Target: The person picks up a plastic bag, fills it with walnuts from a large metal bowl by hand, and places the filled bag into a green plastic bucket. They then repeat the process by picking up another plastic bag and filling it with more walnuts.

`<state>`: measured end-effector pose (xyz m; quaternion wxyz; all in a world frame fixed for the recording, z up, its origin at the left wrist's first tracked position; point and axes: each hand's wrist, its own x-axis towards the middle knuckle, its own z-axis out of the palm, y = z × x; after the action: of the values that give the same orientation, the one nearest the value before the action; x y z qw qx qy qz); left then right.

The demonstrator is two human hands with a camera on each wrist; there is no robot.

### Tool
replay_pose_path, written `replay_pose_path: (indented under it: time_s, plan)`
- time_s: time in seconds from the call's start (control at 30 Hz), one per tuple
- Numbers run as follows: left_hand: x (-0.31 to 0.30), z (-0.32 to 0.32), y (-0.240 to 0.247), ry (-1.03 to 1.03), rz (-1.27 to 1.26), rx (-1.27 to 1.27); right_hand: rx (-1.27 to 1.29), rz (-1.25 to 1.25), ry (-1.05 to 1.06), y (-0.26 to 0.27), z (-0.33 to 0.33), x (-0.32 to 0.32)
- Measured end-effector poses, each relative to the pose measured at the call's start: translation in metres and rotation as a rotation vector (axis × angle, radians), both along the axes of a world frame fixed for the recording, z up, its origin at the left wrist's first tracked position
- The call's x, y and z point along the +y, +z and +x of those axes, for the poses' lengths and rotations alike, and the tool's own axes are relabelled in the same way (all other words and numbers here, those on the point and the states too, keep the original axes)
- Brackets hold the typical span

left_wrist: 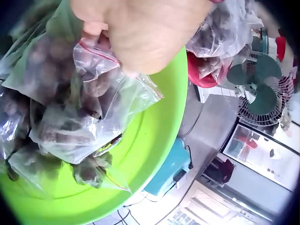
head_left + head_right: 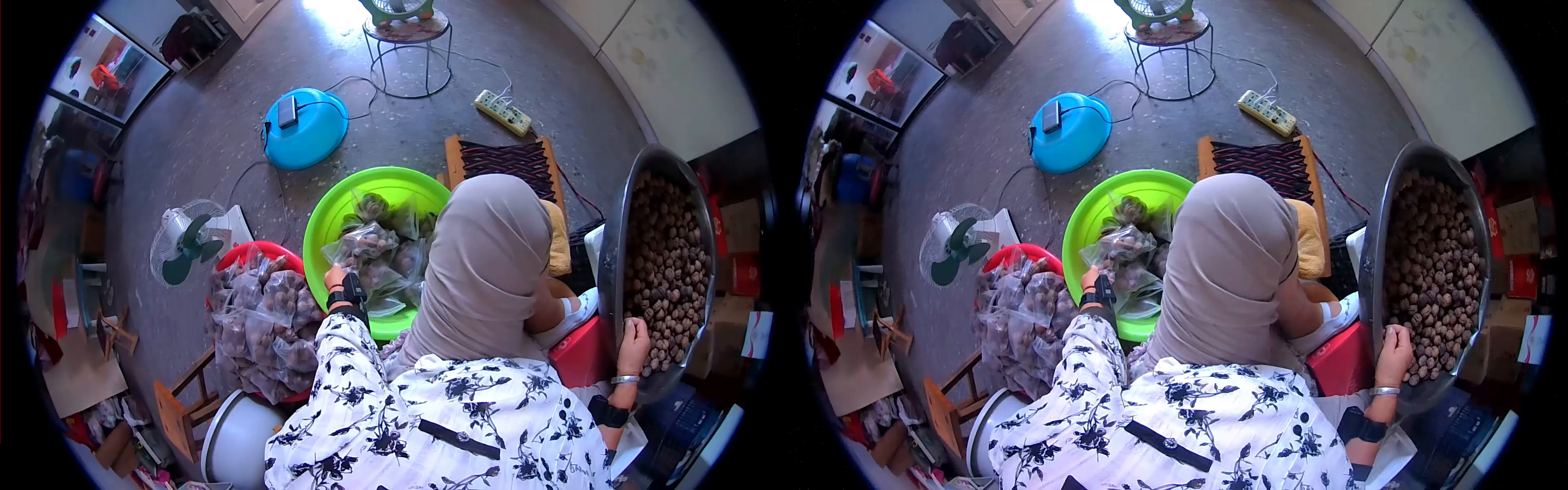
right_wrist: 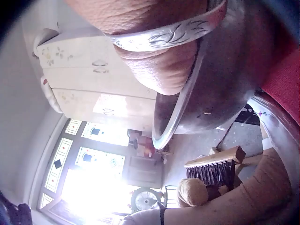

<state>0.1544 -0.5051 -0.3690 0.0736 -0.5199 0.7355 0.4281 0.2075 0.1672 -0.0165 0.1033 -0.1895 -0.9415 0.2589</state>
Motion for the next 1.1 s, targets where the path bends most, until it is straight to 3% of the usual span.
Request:
replay_pose_path:
  time_s: [0.03, 0.1, 0.13, 0.2, 0.23, 0.3, 0.33, 0.4, 0.5, 0.63, 0.7, 0.73, 0.77, 0.8, 0.83, 0.93, 1.1]
  plan:
    - [-0.002, -0.001, -0.003, -0.003, -0.002, -0.001, -0.001, -0.009, -0.017, 0.000, 0.000, -0.002]
    - [-0.007, -0.002, -0.009, -0.320, -0.169, -0.059, 0.001, -0.008, -0.009, 0.001, -0.002, -0.004]
    - [-0.005, -0.002, -0.013, -0.323, -0.170, -0.061, 0.005, -0.004, 0.001, 0.002, -0.002, -0.005]
    - [0.028, -0.017, 0.032, 0.391, -0.192, 0.184, 0.014, 0.003, -0.008, 0.000, -0.001, -0.003]
    - [0.037, -0.020, 0.044, 0.388, -0.191, 0.184, 0.023, 0.012, -0.015, -0.001, 0.000, -0.003]
    - [0.053, -0.023, 0.064, -0.042, -0.540, 0.223, 0.024, 0.022, -0.013, 0.001, -0.001, -0.006]
    - [0.066, -0.026, 0.081, -0.046, -0.540, 0.223, 0.026, 0.031, -0.009, 0.003, -0.001, -0.008]
    - [0.086, -0.030, 0.103, -0.531, -0.629, 0.191, 0.004, 0.000, -0.032, 0.005, 0.000, -0.010]
    - [0.080, -0.032, 0.070, -0.721, -0.457, 0.127, -0.009, -0.026, -0.051, 0.005, 0.001, -0.007]
    - [0.062, -0.038, 0.045, -0.636, -0.576, 0.171, 0.035, -0.024, -0.067, 0.001, 0.005, -0.006]
    - [0.061, -0.039, 0.054, -0.723, -0.592, 0.231, -0.004, -0.089, -0.123, -0.010, 0.009, 0.005]
    - [0.066, -0.045, 0.074, -0.795, -0.538, 0.210, 0.034, -0.016, -0.123, 0.007, 0.007, -0.012]
    - [0.054, -0.046, 0.047, -0.799, -0.355, 0.304, 0.032, -0.048, -0.162, -0.001, 0.010, -0.007]
    - [0.035, -0.044, 0.009, -0.867, -0.427, 0.364, 0.043, 0.020, -0.159, 0.013, 0.008, -0.019]
    - [0.022, -0.041, -0.019, -1.113, -1.173, 0.355, 0.144, -0.006, -0.108, -0.009, 0.013, -0.006]
    - [0.057, -0.057, 0.010, -0.963, -0.872, 0.283, 0.155, -0.012, -0.110, 0.010, 0.010, -0.016]
    - [0.085, -0.076, 0.069, -0.849, -0.609, 0.294, 0.231, -0.006, -0.093, 0.009, 0.014, -0.014]
